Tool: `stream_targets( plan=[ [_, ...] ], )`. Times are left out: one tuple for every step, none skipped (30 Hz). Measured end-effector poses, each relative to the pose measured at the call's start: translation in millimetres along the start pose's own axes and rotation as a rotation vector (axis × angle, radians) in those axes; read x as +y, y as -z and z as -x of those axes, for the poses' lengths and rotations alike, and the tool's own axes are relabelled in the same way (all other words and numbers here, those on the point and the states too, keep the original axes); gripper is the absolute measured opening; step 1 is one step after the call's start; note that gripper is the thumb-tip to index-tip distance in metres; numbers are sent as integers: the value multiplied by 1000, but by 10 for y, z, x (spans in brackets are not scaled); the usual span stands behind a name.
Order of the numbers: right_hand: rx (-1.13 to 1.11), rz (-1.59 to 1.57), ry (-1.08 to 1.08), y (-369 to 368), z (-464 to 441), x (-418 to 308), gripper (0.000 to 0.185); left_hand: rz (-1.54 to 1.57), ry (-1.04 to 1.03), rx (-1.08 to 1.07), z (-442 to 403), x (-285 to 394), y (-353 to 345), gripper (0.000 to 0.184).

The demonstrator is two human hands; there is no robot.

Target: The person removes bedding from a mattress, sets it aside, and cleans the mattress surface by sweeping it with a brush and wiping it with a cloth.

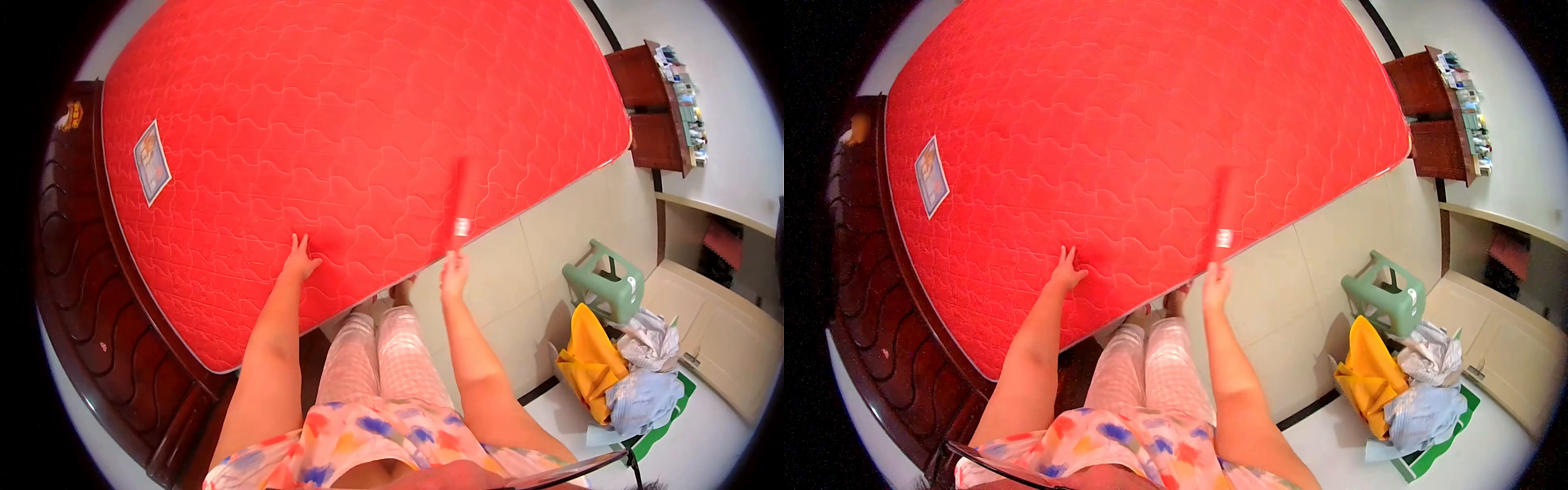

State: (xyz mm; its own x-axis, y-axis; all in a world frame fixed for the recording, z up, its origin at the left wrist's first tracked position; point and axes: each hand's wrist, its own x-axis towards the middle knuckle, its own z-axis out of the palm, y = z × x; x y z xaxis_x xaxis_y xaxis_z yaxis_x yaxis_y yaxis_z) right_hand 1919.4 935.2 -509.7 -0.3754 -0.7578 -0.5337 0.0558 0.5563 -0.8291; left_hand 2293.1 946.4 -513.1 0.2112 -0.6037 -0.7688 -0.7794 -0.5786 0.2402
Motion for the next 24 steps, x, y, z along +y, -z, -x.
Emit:
stream_targets(
  plan=[
    [-113,75,84,-84,64,208,22,-4,0,48,-6,-26,-78,82],
    [-153,291,214,-198,214,283,22,-5,-5,76,-46,-91,-198,82],
    [-193,508,343,-303,353,295,23,-6,-11,104,-103,-178,-343,83],
    [-380,600,188,-352,472,167,27,-8,-17,130,-112,-210,-453,84],
    [-569,684,32,-374,537,56,32,-13,32,97,-57,-145,-495,84],
    [-604,737,70,-383,531,93,32,-16,83,64,8,-71,-550,85],
    [-644,792,106,-341,521,131,31,-18,140,30,98,5,-634,85],
    [-625,760,106,-259,465,153,31,-27,172,30,176,83,-719,85],
    [-602,737,96,-151,361,180,30,-35,201,34,216,146,-810,84],
    [-578,715,85,21,221,220,30,-41,231,38,255,214,-920,84],
    [-553,695,73,217,83,254,29,-15,241,46,299,290,-1040,84],
    [-470,678,81,408,-94,390,29,13,247,56,328,375,-1141,84],
    [-386,660,92,604,-279,482,29,41,252,70,340,480,-1213,84],
    [-327,593,50,822,-401,348,29,47,251,64,365,614,-1256,84],
    [-268,527,8,1054,-517,195,29,53,250,58,400,758,-1276,84],
    [-194,468,43,1310,-734,331,29,58,248,53,428,885,-1302,85],
    [-119,408,78,1562,-957,497,29,51,222,74,407,960,-1359,85],
    [-32,410,84,1784,-1090,473,28,44,195,94,351,997,-1446,85],
    [53,411,90,1980,-1213,448,27,37,169,116,321,1071,-1502,86],
    [114,383,95,2164,-1328,418,25,52,156,111,291,1149,-1548,86],
    [176,353,100,2312,-1424,366,24,67,144,106,272,1275,-1545,86],
    [239,322,105,2404,-1489,342,23,80,129,100,254,1398,-1534,86],
    [305,254,82,2470,-1551,327,23,79,124,98,233,1532,-1530,86],
    [370,188,61,2529,-1586,247,23,80,120,95,232,1677,-1520,86]
  ],
)
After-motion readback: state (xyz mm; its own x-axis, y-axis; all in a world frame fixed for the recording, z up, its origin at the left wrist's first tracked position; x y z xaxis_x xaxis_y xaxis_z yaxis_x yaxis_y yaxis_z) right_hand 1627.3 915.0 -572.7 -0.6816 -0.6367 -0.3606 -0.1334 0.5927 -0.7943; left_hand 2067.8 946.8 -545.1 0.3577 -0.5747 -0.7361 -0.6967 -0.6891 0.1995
